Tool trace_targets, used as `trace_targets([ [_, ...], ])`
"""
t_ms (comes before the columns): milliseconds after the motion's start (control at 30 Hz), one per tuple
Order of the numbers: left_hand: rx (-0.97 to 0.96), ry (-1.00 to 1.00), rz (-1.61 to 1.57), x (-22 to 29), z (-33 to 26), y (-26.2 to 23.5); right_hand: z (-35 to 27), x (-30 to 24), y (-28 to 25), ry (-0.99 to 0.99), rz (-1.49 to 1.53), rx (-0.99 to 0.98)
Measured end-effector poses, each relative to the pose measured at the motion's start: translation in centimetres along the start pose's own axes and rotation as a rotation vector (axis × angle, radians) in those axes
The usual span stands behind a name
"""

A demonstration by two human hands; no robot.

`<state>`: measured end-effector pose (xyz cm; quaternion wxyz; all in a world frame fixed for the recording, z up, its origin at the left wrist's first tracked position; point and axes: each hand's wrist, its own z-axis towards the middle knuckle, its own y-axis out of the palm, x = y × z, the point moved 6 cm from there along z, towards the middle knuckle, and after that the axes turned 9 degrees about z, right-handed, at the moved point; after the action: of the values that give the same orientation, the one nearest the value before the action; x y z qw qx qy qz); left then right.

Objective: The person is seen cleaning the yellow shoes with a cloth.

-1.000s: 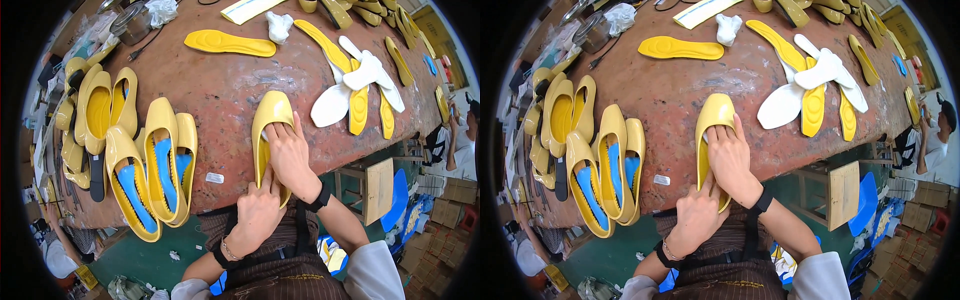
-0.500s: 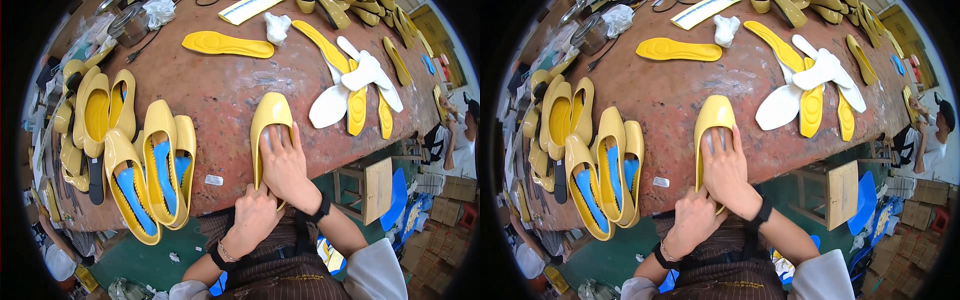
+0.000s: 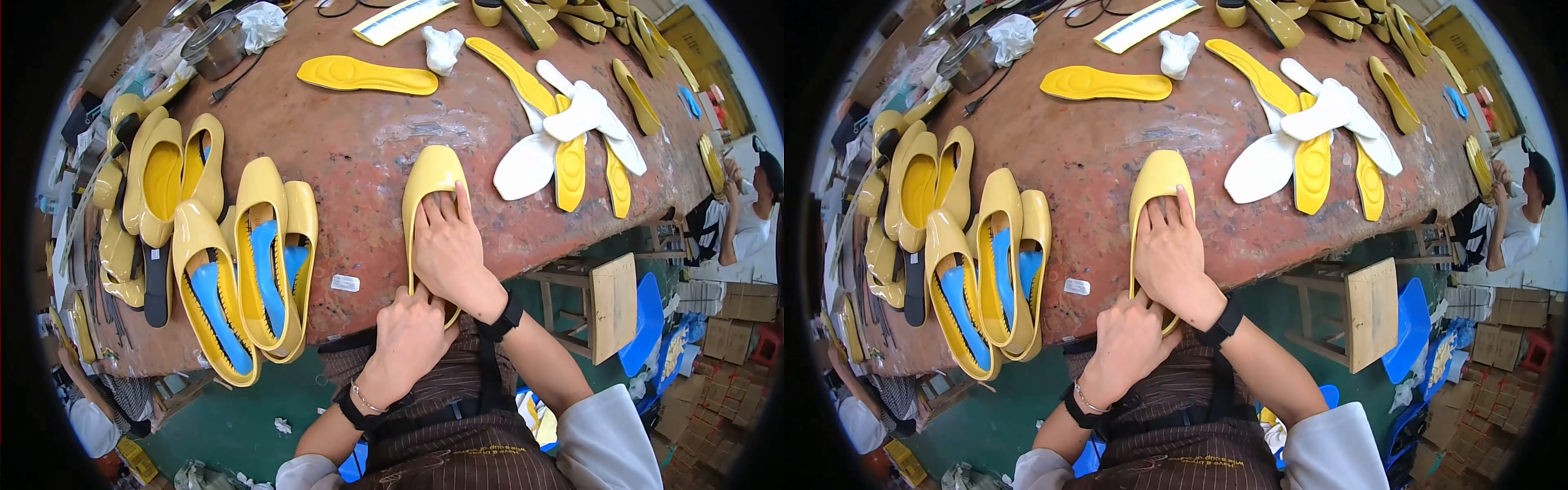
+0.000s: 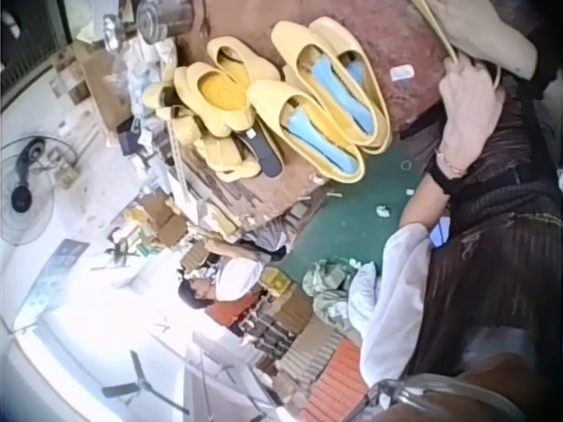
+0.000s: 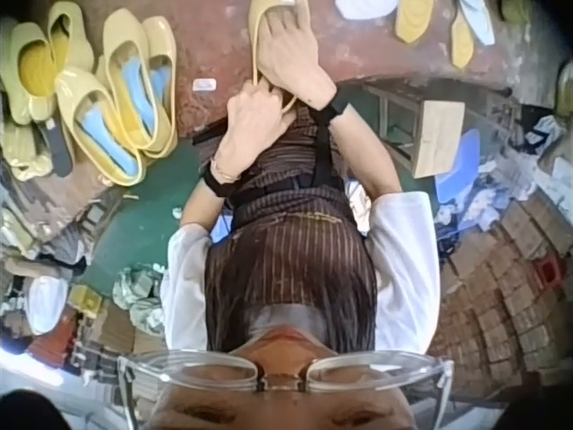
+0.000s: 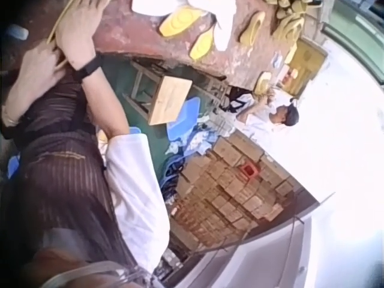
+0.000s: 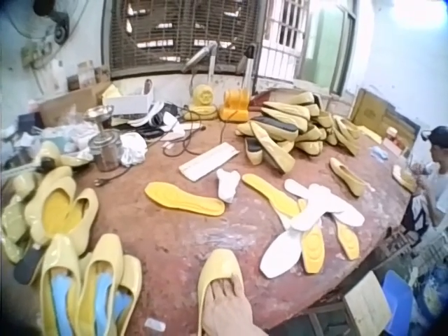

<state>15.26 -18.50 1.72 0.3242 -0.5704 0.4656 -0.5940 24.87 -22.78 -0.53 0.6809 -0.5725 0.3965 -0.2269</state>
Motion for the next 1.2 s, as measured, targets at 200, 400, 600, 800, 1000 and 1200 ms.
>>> trace_targets([
  [200, 0.018, -0.067, -0.104, -0.4, -0.2, -0.9, -4.2, -1.6, -1.7, -0.088, 0.23, 0.013],
  [400, 0.066, 0.01, -0.036, -0.3, -0.2, -0.2, 0.0, 0.1, -0.2, -0.018, 0.213, -0.071],
  [600, -0.015, -0.004, -0.053, -0.4, -0.1, 0.0, 0.7, -0.4, 0.3, -0.004, 0.077, 0.028],
  [800, -0.05, -0.001, -0.044, -0.5, -0.1, 0.3, -0.1, -1.4, 0.1, -0.098, -0.193, 0.336],
  [1000, -0.011, 0.002, -0.044, -0.4, 0.4, 0.0, 2.4, 1.7, 2.4, 0.032, 0.016, -0.073],
  [1200, -0.054, -0.014, 0.004, -0.2, -0.1, 0.1, 1.9, 1.7, 3.7, 0.002, -0.004, -0.11],
])
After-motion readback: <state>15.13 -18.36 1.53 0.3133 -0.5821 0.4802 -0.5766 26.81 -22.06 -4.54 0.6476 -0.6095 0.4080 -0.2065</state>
